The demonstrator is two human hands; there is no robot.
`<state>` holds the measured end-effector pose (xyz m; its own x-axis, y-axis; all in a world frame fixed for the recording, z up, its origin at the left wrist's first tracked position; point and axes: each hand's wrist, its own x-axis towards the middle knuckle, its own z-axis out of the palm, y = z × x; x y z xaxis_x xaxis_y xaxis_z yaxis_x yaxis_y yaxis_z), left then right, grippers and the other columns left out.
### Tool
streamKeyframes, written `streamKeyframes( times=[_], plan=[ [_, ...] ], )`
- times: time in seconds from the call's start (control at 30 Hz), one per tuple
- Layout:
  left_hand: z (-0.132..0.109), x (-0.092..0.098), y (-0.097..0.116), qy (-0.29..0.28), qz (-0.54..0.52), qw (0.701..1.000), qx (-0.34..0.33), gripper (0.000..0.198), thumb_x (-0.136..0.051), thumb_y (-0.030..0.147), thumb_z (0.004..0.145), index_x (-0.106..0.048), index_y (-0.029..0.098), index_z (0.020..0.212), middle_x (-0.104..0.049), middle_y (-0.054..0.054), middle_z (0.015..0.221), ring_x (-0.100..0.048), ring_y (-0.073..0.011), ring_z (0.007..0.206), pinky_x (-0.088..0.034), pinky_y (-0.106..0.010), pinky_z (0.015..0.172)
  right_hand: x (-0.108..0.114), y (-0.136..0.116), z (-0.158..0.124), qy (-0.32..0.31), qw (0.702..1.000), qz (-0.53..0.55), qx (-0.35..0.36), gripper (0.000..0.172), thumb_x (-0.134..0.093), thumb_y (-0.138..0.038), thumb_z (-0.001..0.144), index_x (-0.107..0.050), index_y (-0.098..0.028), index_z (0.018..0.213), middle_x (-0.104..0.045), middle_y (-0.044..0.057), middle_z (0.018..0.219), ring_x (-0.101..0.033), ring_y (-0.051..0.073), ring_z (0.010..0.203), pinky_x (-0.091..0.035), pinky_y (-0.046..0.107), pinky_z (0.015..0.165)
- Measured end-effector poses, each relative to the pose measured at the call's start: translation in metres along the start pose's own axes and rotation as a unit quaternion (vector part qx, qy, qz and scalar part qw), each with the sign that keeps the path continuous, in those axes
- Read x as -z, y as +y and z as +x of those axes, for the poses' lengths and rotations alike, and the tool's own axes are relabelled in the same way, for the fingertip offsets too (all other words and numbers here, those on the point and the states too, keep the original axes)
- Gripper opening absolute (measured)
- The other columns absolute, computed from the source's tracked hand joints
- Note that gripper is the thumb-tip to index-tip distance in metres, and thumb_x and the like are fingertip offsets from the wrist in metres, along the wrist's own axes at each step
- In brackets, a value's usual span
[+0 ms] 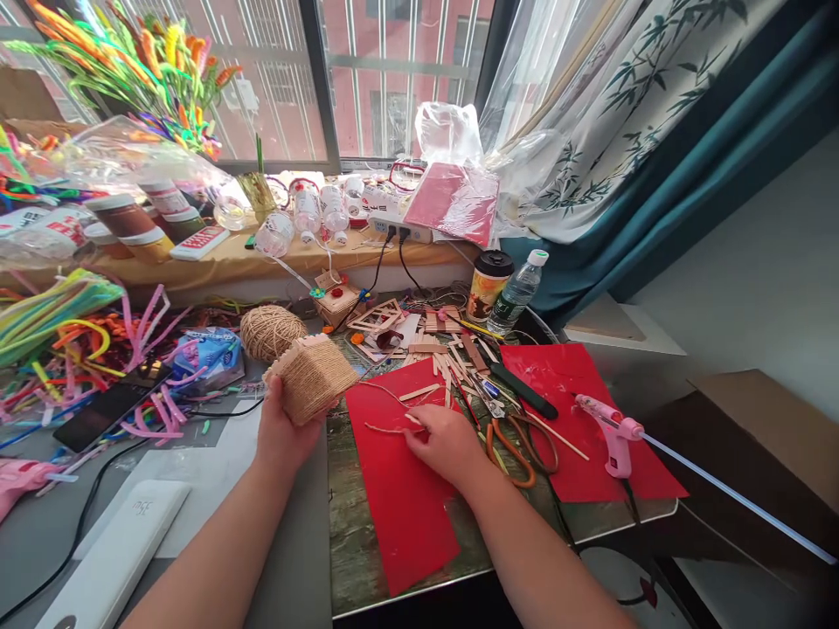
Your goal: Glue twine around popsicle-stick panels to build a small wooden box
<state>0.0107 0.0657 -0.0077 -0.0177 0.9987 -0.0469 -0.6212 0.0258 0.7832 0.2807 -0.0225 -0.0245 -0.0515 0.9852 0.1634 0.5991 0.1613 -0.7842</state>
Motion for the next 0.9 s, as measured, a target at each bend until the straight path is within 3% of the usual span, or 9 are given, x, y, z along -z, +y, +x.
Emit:
streamKeyframes(
  times=[0.07, 0.2, 0.27, 0.37, 0.47, 0.53, 0.67, 0.77, 0.9],
  plan=[
    [-0.003, -0.005, -0.001, 0.022, -0.044, 0.999, 0.008, 0.057, -0.085, 0.058, 0.083, -0.072, 0.029, 0.13, -0.077, -0.005, 0.132, -0.076, -0.028, 0.111, -0.067, -0.033, 0.076, -0.002, -0.003, -0.001, -0.045, 0.997, -0.066, -0.008, 0.007, -0.069, -0.018, 0.092, -0.076, -0.022, 0.092, -0.08, 0.009, 0.099, -0.072, 0.026, 0.097, -0.049, 0.031, 0.087],
    [-0.009, -0.008, -0.005, 0.026, -0.056, 0.998, 0.024, 0.049, -0.085, 0.053, 0.084, -0.075, 0.028, 0.125, -0.079, -0.002, 0.127, -0.077, -0.0272, 0.108, -0.069, -0.036, 0.079, -0.009, -0.01, -0.001, -0.083, 0.987, -0.134, -0.036, 0.017, -0.063, -0.011, 0.095, -0.071, -0.021, 0.084, -0.079, 0.01, 0.093, -0.072, 0.026, 0.091, -0.045, 0.03, 0.078],
    [-0.009, -0.004, -0.004, 0.022, -0.056, 0.998, 0.03, 0.05, -0.084, 0.056, 0.084, -0.076, 0.028, 0.124, -0.08, -0.002, 0.126, -0.077, -0.0273, 0.108, -0.068, -0.037, 0.082, -0.009, -0.014, 0.0, -0.078, 0.987, -0.13, -0.045, 0.016, -0.064, -0.009, 0.094, -0.071, -0.021, 0.084, -0.079, 0.009, 0.093, -0.072, 0.025, 0.09, -0.044, 0.029, 0.076],
    [-0.009, 0.01, -0.002, -0.037, 0.012, 0.997, 0.062, 0.058, -0.073, 0.073, 0.086, -0.075, 0.03, 0.126, -0.082, -0.003, 0.121, -0.078, -0.0311, 0.11, -0.066, -0.043, 0.092, 0.002, -0.022, 0.002, -0.048, 0.994, -0.084, -0.054, 0.013, -0.067, -0.012, 0.091, -0.071, -0.021, 0.083, -0.077, 0.007, 0.085, -0.07, 0.024, 0.081, -0.043, 0.029, 0.072],
    [-0.01, 0.022, -0.006, -0.102, 0.093, 0.986, 0.089, 0.07, -0.064, 0.083, 0.087, -0.073, 0.026, 0.126, -0.083, -0.007, 0.114, -0.078, -0.0374, 0.113, -0.062, -0.051, 0.099, 0.035, -0.023, 0.015, 0.011, 0.998, 0.001, -0.062, 0.009, -0.069, -0.026, 0.094, -0.071, -0.023, 0.086, -0.072, 0.001, 0.074, -0.064, 0.02, 0.069, -0.042, 0.027, 0.065],
    [-0.013, 0.024, -0.012, -0.12, 0.116, 0.982, 0.093, 0.073, -0.066, 0.083, 0.085, -0.071, 0.024, 0.127, -0.082, -0.009, 0.115, -0.076, -0.0397, 0.116, -0.06, -0.052, 0.1, 0.066, -0.017, 0.028, 0.08, 0.992, 0.071, -0.07, 0.02, -0.068, -0.042, 0.098, -0.067, -0.023, 0.091, -0.065, -0.003, 0.071, -0.058, 0.016, 0.062, -0.043, 0.025, 0.061],
    [-0.023, 0.012, -0.019, -0.189, 0.192, 0.96, 0.081, 0.074, -0.089, 0.062, 0.078, -0.064, 0.024, 0.136, -0.077, -0.01, 0.128, -0.069, -0.0371, 0.126, -0.056, -0.042, 0.104, 0.114, 0.01, 0.049, 0.241, 0.944, 0.2, -0.103, 0.041, -0.069, -0.063, 0.091, -0.052, -0.026, 0.085, -0.04, -0.013, 0.058, -0.029, 0.009, 0.043, -0.027, 0.02, 0.042],
    [-0.035, -0.002, -0.018, -0.264, 0.25, 0.929, 0.076, 0.073, -0.098, 0.039, 0.075, -0.062, 0.026, 0.137, -0.073, -0.007, 0.13, -0.068, -0.0319, 0.123, -0.054, -0.036, 0.102, 0.121, 0.031, 0.043, 0.313, 0.906, 0.257, -0.122, 0.05, -0.079, -0.064, 0.081, -0.046, -0.027, 0.079, -0.034, -0.015, 0.056, -0.023, 0.007, 0.041, -0.022, 0.019, 0.037],
    [-0.047, -0.014, -0.015, -0.347, 0.31, 0.881, 0.082, 0.067, -0.089, 0.037, 0.085, -0.054, 0.027, 0.142, -0.07, -0.009, 0.137, -0.068, -0.0309, 0.125, -0.056, -0.037, 0.1, 0.104, 0.043, 0.015, 0.402, 0.861, 0.287, -0.118, 0.049, -0.074, -0.064, 0.087, -0.044, -0.026, 0.082, -0.042, -0.012, 0.065, -0.031, 0.007, 0.046, -0.029, 0.017, 0.041]
  ],
)
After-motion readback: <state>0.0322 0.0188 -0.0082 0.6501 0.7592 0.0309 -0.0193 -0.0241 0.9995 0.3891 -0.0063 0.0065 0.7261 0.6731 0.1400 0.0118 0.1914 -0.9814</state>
